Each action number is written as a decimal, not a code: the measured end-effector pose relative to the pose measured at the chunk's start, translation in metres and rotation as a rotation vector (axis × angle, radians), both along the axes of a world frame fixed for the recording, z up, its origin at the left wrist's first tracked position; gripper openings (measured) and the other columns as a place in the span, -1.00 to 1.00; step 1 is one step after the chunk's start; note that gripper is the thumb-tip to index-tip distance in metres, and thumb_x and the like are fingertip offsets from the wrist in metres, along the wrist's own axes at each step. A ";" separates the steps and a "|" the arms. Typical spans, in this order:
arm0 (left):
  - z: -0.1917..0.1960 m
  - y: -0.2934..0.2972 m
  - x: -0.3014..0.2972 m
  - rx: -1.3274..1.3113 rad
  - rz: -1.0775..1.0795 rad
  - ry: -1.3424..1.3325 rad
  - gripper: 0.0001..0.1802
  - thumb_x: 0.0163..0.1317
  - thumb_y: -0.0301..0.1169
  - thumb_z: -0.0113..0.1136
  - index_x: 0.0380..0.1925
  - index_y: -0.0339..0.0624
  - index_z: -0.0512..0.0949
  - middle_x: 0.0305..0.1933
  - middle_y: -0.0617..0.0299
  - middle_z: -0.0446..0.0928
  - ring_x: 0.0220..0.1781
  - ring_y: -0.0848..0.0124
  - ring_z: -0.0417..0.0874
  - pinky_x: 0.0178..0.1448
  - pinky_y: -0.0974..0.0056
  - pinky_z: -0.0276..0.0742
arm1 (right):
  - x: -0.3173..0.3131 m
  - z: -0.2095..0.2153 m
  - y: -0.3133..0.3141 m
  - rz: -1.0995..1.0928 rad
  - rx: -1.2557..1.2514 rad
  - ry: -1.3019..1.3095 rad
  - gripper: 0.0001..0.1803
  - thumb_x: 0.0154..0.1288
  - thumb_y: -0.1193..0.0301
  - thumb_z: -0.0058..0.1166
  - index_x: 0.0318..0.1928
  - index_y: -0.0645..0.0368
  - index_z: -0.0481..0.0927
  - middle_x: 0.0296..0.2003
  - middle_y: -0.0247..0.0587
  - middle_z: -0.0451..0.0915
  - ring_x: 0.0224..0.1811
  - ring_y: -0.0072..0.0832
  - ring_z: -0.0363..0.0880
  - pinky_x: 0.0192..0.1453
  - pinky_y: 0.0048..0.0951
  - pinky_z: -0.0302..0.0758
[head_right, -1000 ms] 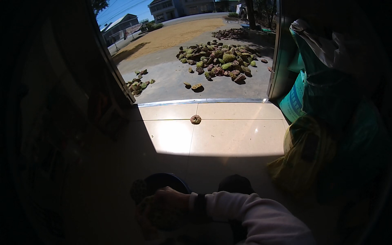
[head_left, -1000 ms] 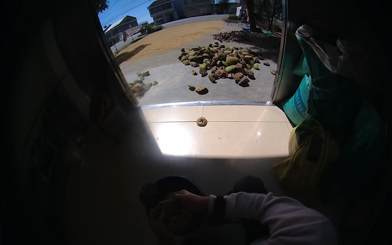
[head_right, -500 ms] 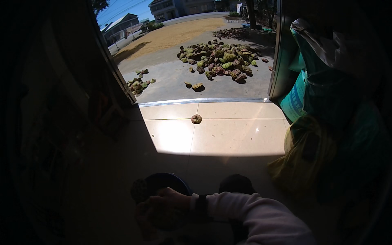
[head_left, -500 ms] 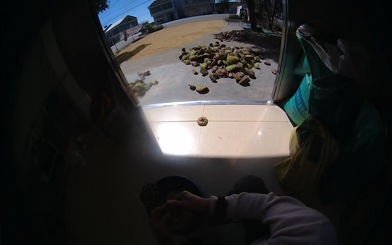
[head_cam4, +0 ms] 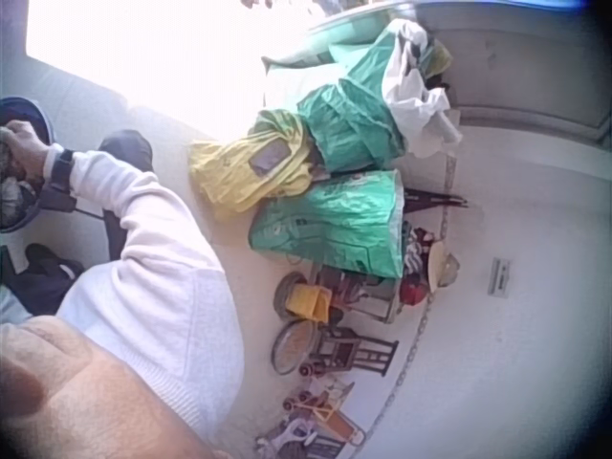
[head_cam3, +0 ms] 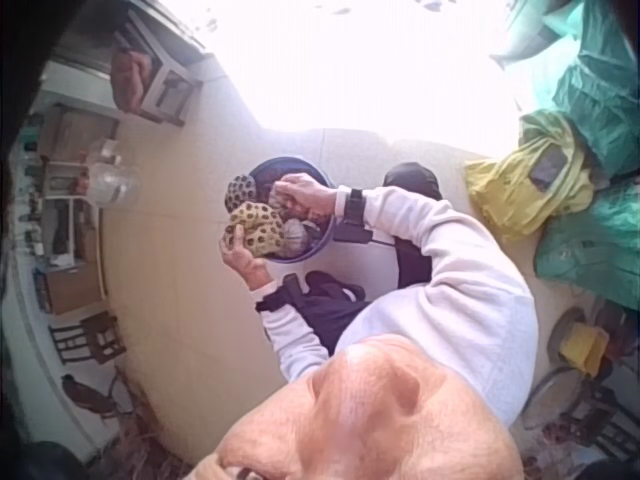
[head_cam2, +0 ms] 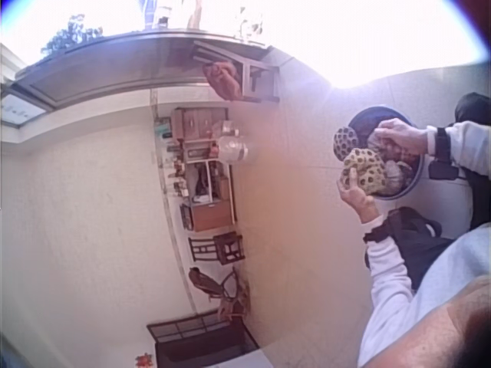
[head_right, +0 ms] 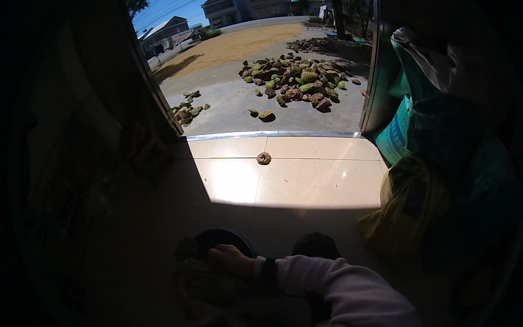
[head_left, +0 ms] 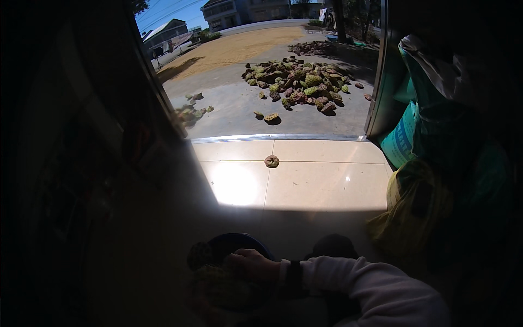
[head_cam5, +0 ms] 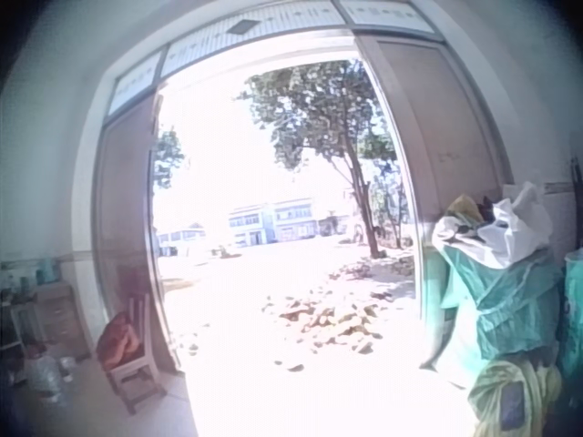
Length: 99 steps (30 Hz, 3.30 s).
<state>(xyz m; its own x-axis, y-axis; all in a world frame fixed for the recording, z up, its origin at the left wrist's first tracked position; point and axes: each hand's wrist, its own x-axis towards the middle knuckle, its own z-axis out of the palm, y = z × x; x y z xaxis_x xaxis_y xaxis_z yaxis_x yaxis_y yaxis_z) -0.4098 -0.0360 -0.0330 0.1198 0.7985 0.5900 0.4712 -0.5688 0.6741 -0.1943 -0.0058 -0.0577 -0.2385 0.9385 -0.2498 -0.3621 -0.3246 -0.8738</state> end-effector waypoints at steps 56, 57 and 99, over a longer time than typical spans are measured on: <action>0.031 0.005 0.030 -0.878 -0.091 -0.347 -0.71 0.12 -0.40 0.32 -0.18 -0.29 0.55 -0.17 0.19 0.56 -0.13 0.43 0.57 -0.01 0.32 0.49 | 0.011 0.026 0.004 0.311 0.446 -0.604 -0.50 0.28 0.04 0.17 -0.25 0.34 0.60 -0.40 -0.07 0.63 -0.26 -0.41 0.62 -0.19 -0.37 0.54; 0.031 0.004 0.030 -0.812 -0.135 -0.323 -0.73 0.14 -0.39 0.29 -0.19 -0.28 0.55 -0.16 0.19 0.55 -0.12 0.42 0.57 -0.01 0.32 0.49 | 0.010 0.025 0.003 0.313 0.437 -0.492 -0.50 0.30 0.04 0.15 -0.22 0.33 0.60 -0.37 -0.07 0.63 -0.23 -0.41 0.62 -0.16 -0.37 0.54; -0.007 0.005 0.030 -0.473 -0.084 -0.245 -0.60 0.11 -0.50 0.41 -0.04 -0.21 0.53 -0.08 0.16 0.57 -0.02 0.36 0.59 0.06 0.31 0.56 | 0.000 0.029 -0.011 0.124 0.410 -0.577 -0.60 0.42 0.14 0.08 -0.21 0.29 0.66 -0.44 -0.14 0.65 -0.38 -0.50 0.61 -0.30 -0.37 0.51</action>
